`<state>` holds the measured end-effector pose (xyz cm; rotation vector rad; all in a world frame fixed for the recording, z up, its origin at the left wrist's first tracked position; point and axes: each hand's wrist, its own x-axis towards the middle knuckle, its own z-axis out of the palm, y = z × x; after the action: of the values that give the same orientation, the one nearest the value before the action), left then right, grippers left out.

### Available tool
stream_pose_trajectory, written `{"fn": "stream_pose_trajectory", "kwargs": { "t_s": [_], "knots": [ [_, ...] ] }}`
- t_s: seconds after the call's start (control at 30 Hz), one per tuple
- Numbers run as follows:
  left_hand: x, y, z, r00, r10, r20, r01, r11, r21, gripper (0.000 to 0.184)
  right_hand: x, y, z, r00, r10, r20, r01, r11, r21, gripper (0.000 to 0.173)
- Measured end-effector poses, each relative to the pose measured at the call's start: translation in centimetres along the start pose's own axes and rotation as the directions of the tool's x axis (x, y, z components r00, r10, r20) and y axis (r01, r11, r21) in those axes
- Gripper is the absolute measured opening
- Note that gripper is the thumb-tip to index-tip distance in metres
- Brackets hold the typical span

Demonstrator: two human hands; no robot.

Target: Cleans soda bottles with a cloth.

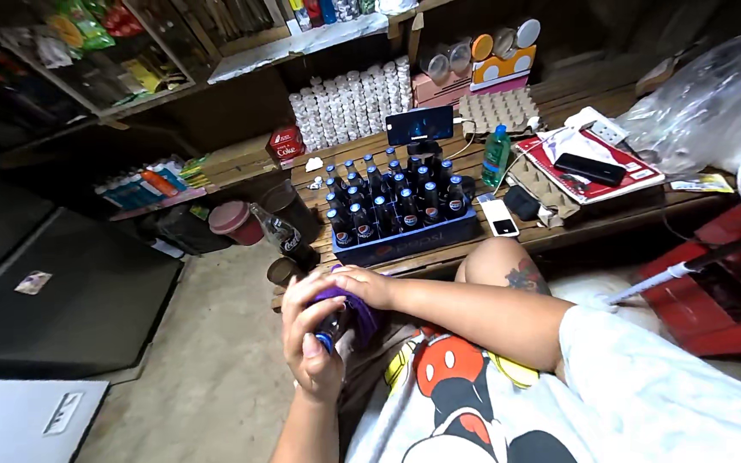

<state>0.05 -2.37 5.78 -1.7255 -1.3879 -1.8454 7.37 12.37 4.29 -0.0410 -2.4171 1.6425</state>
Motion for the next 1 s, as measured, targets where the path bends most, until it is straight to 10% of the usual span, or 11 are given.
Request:
{"fn": "stream_pose_trajectory", "kwargs": {
  "t_s": [0.3, 0.47, 0.77, 1.0],
  "knots": [
    [1.1, 1.5, -1.0, 0.946, -0.262, -0.192, 0.187, 0.923, -0.336, 0.031, -0.8, 4.0, 0.5, 0.994, 0.076, -0.077, -0.088, 0.981, -0.172, 0.049],
    [0.9, 0.2, -1.7, 0.948, -0.102, -0.300, -0.016, 0.930, -0.368, 0.038, -0.9, 5.8, 1.4, 0.992, 0.027, -0.124, -0.054, 0.973, -0.223, 0.051],
    [0.8, -0.8, -1.8, 0.995, 0.056, 0.086, -0.004, 0.860, -0.511, 0.037, -1.9, 4.7, 0.7, 0.992, 0.052, -0.113, -0.076, 0.973, -0.218, 0.049],
    [1.2, -1.5, -2.5, 0.996, 0.051, -0.078, -0.068, 0.969, -0.236, 0.039, -2.7, -0.9, 1.2, 0.996, -0.075, -0.041, 0.065, 0.976, -0.206, 0.049]
  ]
}}
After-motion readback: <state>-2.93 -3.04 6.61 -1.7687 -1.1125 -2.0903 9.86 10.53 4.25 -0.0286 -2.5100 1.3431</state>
